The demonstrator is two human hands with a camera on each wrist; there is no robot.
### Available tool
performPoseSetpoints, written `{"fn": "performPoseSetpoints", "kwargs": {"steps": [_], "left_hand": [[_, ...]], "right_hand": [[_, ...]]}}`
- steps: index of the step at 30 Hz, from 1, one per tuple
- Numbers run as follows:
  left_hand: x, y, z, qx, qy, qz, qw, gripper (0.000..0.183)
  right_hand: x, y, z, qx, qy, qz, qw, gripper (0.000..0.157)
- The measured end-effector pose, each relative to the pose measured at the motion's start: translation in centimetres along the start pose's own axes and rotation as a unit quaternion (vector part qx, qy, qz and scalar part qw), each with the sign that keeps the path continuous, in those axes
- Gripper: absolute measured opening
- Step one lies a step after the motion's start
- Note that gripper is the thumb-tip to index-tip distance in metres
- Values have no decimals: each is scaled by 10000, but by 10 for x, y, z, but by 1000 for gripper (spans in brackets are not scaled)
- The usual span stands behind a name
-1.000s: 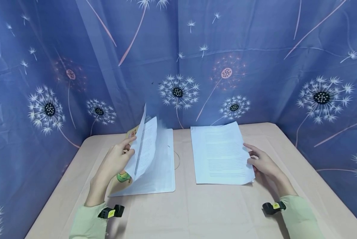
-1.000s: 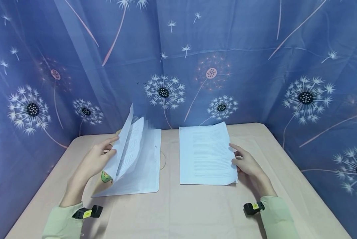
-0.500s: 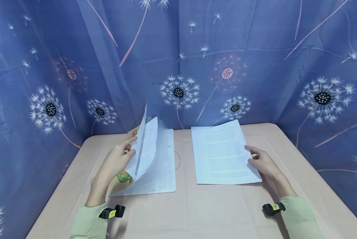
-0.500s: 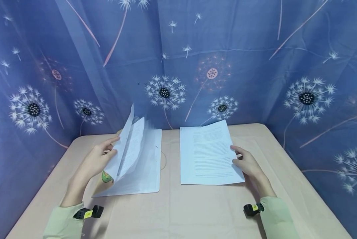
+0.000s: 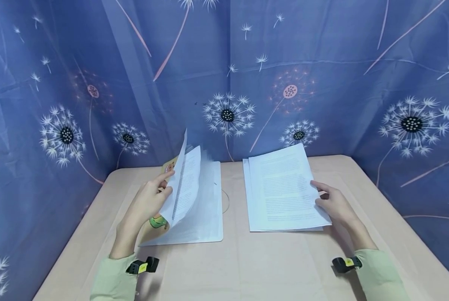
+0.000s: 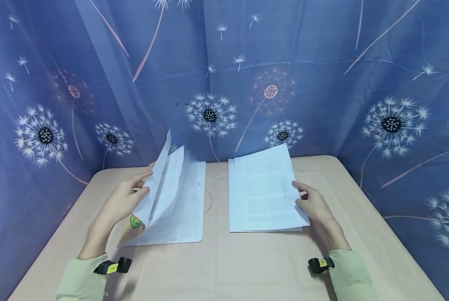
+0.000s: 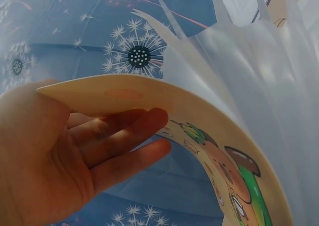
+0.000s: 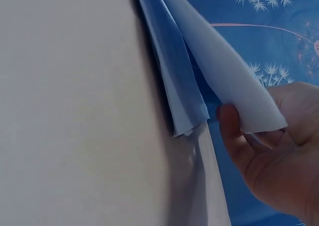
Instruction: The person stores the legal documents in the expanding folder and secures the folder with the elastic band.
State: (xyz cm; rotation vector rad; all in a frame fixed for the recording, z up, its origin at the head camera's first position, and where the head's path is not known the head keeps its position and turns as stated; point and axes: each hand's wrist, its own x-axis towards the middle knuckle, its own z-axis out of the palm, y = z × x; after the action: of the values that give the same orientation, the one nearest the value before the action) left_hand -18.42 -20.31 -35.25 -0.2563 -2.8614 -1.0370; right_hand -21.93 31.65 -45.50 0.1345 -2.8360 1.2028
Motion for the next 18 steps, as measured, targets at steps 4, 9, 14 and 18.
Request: {"fn": "performPoseSetpoints", "kwargs": {"steps": [4, 9, 14, 18], "left_hand": [[0, 0, 0, 2, -4, 8, 10000, 52], [0, 1, 0, 16, 8, 3, 10000, 52], [-1, 0, -1, 38, 35, 17, 10000, 53], [-1, 0, -1, -4, 51, 51, 10000, 52]], "right_hand": [[-1, -2, -3, 32, 99, -176, 9998, 61], [-1, -7, -8, 209, 207, -417, 9987, 60], [0, -16, -13, 389, 163, -455, 9981, 60], [-1, -24, -17, 371, 158, -493, 9980, 61]]}}
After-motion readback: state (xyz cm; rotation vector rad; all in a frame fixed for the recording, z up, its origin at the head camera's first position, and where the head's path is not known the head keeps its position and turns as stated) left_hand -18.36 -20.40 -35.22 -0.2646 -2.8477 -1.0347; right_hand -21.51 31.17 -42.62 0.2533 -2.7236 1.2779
